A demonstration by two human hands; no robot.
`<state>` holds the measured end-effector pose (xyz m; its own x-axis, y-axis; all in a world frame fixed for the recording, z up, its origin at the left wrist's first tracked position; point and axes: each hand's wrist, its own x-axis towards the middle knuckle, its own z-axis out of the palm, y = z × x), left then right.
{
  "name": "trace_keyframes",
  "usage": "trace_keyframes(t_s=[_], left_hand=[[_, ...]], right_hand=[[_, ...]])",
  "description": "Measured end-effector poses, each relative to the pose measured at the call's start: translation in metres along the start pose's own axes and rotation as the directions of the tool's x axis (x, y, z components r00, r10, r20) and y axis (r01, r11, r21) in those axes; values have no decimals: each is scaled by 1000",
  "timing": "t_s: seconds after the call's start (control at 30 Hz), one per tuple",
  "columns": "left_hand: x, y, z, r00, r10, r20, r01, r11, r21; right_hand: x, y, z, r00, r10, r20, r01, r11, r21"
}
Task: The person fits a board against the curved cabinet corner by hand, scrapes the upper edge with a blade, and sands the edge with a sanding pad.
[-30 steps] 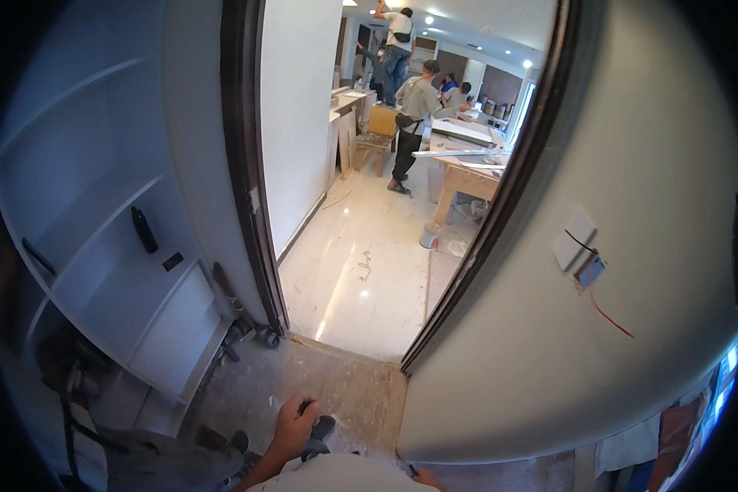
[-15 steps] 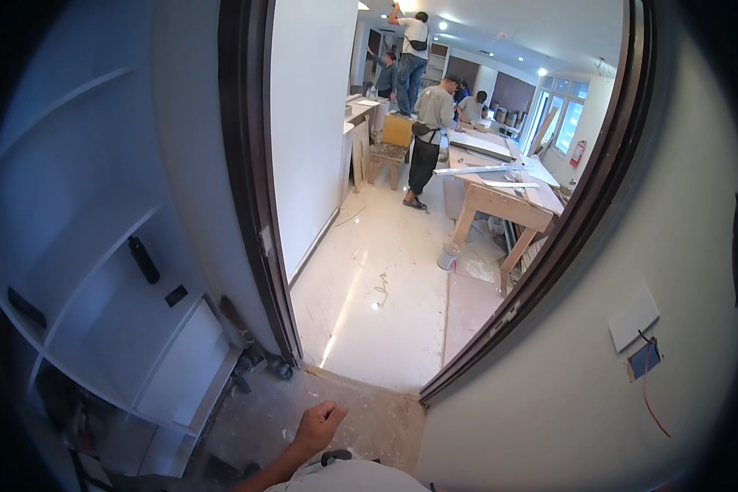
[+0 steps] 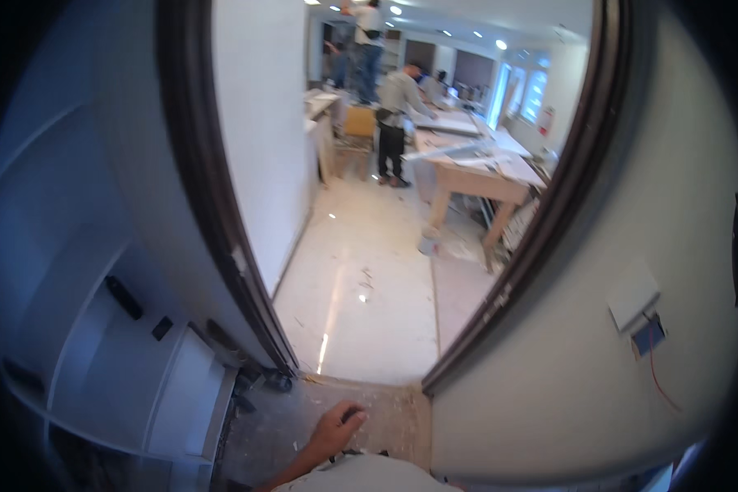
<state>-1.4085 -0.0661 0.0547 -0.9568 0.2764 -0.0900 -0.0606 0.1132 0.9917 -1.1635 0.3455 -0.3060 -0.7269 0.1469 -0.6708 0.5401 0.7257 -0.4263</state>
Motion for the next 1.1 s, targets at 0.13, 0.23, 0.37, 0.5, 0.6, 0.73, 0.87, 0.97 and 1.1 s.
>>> trace_keyframes(t_s=[0.13,0.23,0.37,0.5,0.6,0.73,0.87,0.97,1.1], left_hand=[[9,25,-12,999,-43,6,43,999,-28],[15,51,-39,924,-15,382,87,981,-173],[16,163,-53,304,583,754,-164,811,-561],[-1,245,-50,-139,648,749,-348,676,-649],[-1,265,-54,-88,716,692,-455,589,-668],[-5,258,-59,356,773,525,-620,616,-487],[13,311,-17,559,829,-1,-599,403,-692],[-3,344,-7,566,803,188,-488,510,-709],[9,339,-1,301,855,422,-402,515,-757]], right_hand=[[-4,82,63,981,-177,77,194,894,-405],[-22,84,68,990,-116,-86,92,966,-240],[-51,30,51,976,73,-205,-61,996,65],[-85,-52,-31,995,-5,-100,-6,994,-111],[-102,-56,-35,983,9,-181,-38,987,-155],[-87,-22,-19,979,38,-203,-59,993,-100],[-77,52,62,912,399,-93,-341,864,369],[-113,55,76,906,412,-93,-260,717,646],[-135,8,39,845,517,-138,-357,736,575]])
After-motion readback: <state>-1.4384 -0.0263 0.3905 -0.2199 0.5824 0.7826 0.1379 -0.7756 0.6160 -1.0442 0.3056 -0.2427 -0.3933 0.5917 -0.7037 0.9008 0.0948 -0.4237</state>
